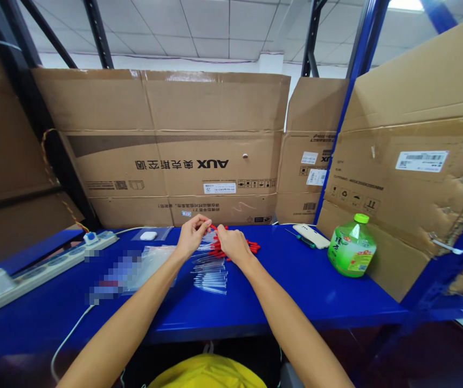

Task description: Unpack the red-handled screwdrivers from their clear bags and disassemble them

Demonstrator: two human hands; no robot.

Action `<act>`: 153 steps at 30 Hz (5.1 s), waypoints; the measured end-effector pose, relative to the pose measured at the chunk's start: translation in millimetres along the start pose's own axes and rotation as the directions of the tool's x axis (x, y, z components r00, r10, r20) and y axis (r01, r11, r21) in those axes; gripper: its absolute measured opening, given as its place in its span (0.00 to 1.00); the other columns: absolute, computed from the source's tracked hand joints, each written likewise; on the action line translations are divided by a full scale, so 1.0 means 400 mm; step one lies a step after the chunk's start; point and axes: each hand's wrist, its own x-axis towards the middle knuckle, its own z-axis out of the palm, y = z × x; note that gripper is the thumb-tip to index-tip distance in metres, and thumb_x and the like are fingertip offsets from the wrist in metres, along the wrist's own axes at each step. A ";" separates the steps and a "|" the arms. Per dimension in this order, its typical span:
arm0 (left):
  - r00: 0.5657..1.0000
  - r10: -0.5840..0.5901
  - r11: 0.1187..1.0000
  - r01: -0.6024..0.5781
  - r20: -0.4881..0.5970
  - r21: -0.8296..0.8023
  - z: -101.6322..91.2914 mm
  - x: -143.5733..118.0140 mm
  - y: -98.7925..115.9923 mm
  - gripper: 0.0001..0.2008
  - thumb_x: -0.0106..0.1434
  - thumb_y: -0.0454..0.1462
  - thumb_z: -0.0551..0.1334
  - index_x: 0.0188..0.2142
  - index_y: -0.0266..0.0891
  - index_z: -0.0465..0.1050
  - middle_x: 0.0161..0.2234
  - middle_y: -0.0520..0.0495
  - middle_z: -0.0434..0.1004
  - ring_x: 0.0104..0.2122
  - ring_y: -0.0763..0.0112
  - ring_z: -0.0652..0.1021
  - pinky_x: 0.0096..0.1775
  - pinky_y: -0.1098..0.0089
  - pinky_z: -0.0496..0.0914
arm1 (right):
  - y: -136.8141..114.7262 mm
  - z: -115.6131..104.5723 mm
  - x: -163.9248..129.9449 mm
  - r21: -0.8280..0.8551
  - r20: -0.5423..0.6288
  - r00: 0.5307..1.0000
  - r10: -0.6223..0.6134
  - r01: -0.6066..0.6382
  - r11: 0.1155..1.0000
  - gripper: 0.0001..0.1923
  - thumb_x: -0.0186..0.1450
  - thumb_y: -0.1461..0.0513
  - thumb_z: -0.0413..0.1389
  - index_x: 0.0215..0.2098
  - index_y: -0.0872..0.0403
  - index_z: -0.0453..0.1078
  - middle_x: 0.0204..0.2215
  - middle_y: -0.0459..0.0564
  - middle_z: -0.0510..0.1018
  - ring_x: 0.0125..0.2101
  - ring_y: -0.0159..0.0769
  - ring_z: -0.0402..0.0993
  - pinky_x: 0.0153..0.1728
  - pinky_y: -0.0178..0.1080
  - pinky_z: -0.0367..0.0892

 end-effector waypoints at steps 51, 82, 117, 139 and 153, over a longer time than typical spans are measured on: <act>0.841 0.074 0.847 -0.337 0.536 0.411 -0.107 0.009 0.027 0.23 0.67 0.53 0.56 0.23 0.42 0.69 0.18 0.52 0.67 0.19 0.71 0.66 0.27 0.72 0.58 | 0.055 0.048 -0.013 -0.041 -0.006 0.960 -0.279 0.278 0.960 0.16 0.76 0.58 0.41 0.43 0.54 0.70 0.32 0.55 0.83 0.30 0.37 0.77 0.28 0.34 0.52; 0.902 0.088 0.842 -0.294 0.423 0.452 -0.051 -0.032 0.004 0.13 0.74 0.47 0.50 0.43 0.42 0.67 0.35 0.50 0.77 0.34 0.68 0.75 0.38 0.70 0.64 | 0.047 0.051 -0.021 0.553 -0.242 0.967 0.084 0.066 0.831 0.22 0.74 0.48 0.44 0.38 0.51 0.74 0.27 0.49 0.81 0.31 0.41 0.78 0.31 0.35 0.58; 0.869 0.191 0.922 -0.318 0.457 0.219 0.031 -0.053 -0.005 0.20 0.65 0.32 0.48 0.49 0.35 0.75 0.50 0.40 0.79 0.50 0.60 0.77 0.56 0.61 0.67 | 0.010 0.072 -0.024 0.594 -0.367 0.920 0.139 0.116 0.796 0.32 0.76 0.49 0.39 0.27 0.53 0.76 0.24 0.53 0.81 0.26 0.36 0.74 0.31 0.36 0.57; 0.900 0.015 0.968 -0.122 0.436 0.220 0.016 -0.052 0.019 0.09 0.66 0.37 0.48 0.31 0.39 0.63 0.29 0.52 0.67 0.31 0.71 0.67 0.39 0.70 0.63 | 0.029 0.063 -0.017 0.830 -0.227 0.955 0.193 0.086 0.552 0.29 0.71 0.45 0.48 0.20 0.52 0.69 0.18 0.46 0.74 0.24 0.35 0.71 0.28 0.35 0.61; 0.919 0.014 0.973 -0.103 0.394 0.206 0.039 -0.056 0.033 0.07 0.63 0.35 0.48 0.31 0.39 0.62 0.31 0.50 0.69 0.33 0.69 0.68 0.41 0.68 0.66 | 0.018 0.065 -0.012 0.809 -0.284 0.947 0.152 0.151 0.569 0.33 0.73 0.44 0.40 0.22 0.53 0.72 0.26 0.53 0.80 0.29 0.39 0.76 0.37 0.39 0.66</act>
